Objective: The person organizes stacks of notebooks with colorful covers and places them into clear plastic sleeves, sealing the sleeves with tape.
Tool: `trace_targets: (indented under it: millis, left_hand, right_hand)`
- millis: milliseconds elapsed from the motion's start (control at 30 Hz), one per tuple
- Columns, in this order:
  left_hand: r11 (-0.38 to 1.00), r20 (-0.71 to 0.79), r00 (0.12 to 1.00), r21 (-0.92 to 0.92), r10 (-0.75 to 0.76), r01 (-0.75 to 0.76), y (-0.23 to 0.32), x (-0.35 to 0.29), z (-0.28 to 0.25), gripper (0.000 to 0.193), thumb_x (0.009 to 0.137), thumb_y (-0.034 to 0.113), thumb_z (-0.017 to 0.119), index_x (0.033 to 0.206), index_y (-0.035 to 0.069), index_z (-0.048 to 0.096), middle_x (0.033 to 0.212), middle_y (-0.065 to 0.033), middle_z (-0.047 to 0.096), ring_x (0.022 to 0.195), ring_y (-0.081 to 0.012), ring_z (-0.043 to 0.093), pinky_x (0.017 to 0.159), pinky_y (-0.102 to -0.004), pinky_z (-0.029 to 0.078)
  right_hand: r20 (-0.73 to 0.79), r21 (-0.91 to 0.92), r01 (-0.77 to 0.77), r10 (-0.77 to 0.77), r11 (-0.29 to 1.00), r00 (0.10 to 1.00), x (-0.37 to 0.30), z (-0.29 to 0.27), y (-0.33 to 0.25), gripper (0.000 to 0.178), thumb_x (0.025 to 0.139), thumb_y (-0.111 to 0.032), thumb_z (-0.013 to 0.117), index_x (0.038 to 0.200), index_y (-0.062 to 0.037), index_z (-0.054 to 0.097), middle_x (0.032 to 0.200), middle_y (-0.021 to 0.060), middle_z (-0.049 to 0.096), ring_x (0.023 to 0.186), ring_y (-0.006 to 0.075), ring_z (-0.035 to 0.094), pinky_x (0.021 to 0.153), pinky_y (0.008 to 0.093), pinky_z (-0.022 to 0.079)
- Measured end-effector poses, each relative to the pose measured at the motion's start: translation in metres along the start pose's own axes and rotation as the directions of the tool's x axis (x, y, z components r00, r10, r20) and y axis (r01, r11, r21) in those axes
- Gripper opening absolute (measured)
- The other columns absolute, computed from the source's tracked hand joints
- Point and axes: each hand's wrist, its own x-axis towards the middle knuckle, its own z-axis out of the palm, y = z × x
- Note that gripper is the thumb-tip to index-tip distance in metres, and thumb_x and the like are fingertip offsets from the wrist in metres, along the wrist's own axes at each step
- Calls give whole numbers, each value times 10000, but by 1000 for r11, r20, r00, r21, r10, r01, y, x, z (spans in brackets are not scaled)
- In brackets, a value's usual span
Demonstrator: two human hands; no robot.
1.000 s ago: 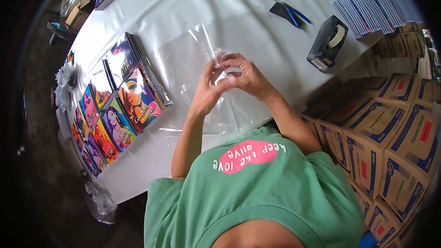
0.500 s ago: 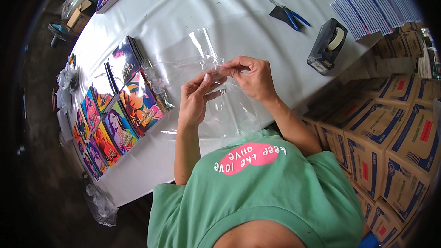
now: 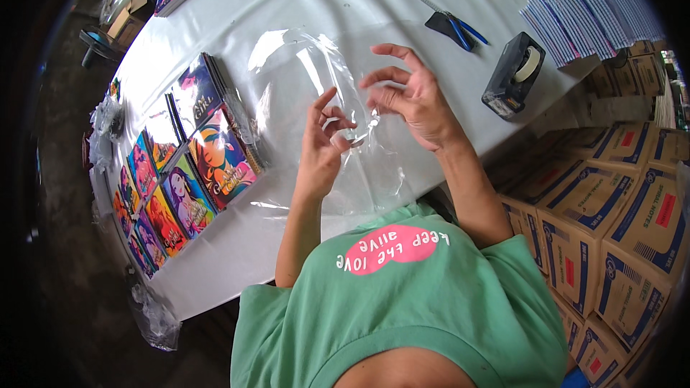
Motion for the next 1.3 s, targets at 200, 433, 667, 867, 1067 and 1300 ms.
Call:
trace_targets:
  millis: [200, 433, 667, 867, 1067, 1300]
  left_hand:
    - [993, -69, 991, -34, -118, 116, 8, 7, 2, 293, 816, 150, 708, 1012, -56, 639, 912, -126, 665, 760, -135, 629, 671, -246, 530]
    - [958, -294, 920, 195, 260, -209, 23, 7, -24, 78, 818, 57, 684, 791, -12, 657, 703, -62, 662, 587, -82, 601, 550, -200, 487]
    - [915, -533, 822, 402, 200, 38, -2, 45, -207, 196, 837, 151, 685, 761, 5, 578, 652, -40, 601, 521, -86, 550, 493, -206, 458]
    - [893, -345, 928, 449, 137, 35, -1, 39, -170, 195, 841, 67, 643, 884, 43, 453, 896, -55, 480, 726, -125, 570, 557, -222, 495]
    - [883, 8, 996, 463, -84, 70, -6, 36, -177, 118, 849, 84, 612, 922, -9, 615, 1068, -114, 568, 853, -147, 607, 811, -268, 495]
    - [829, -248, 922, 411, -298, 378, 9, 46, -158, 287, 761, 101, 675, 1031, 2, 671, 855, -97, 675, 766, -131, 637, 618, -245, 480]
  right_hand:
    - [36, -82, 20, -17, 996, 999, -5, -1, 23, 288, 795, 14, 655, 1076, 4, 597, 876, 30, 603, 830, 103, 593, 709, 252, 521]
    - [-199, -239, 8, -58, 971, 978, -3, -35, 13, 158, 806, -13, 631, 964, -7, 633, 757, 8, 583, 707, 85, 556, 674, 231, 475]
    - [-560, -313, -84, -113, 946, 821, -40, -172, 32, 164, 797, 2, 639, 942, -37, 575, 782, -6, 528, 732, 95, 537, 696, 253, 462]
    - [-238, -736, 39, -312, 676, 920, -28, -149, 42, 311, 737, 78, 614, 973, -59, 464, 982, 27, 471, 936, 158, 562, 791, 320, 473]
    - [-79, -910, -7, -157, 414, 984, -21, -127, 14, 218, 743, -94, 709, 934, -79, 605, 1150, 45, 500, 964, 192, 569, 853, 347, 455]
    - [118, -903, 155, -115, 401, 986, 38, -114, 16, 308, 790, -132, 670, 1098, -128, 656, 1113, 99, 611, 911, 248, 625, 771, 333, 492]
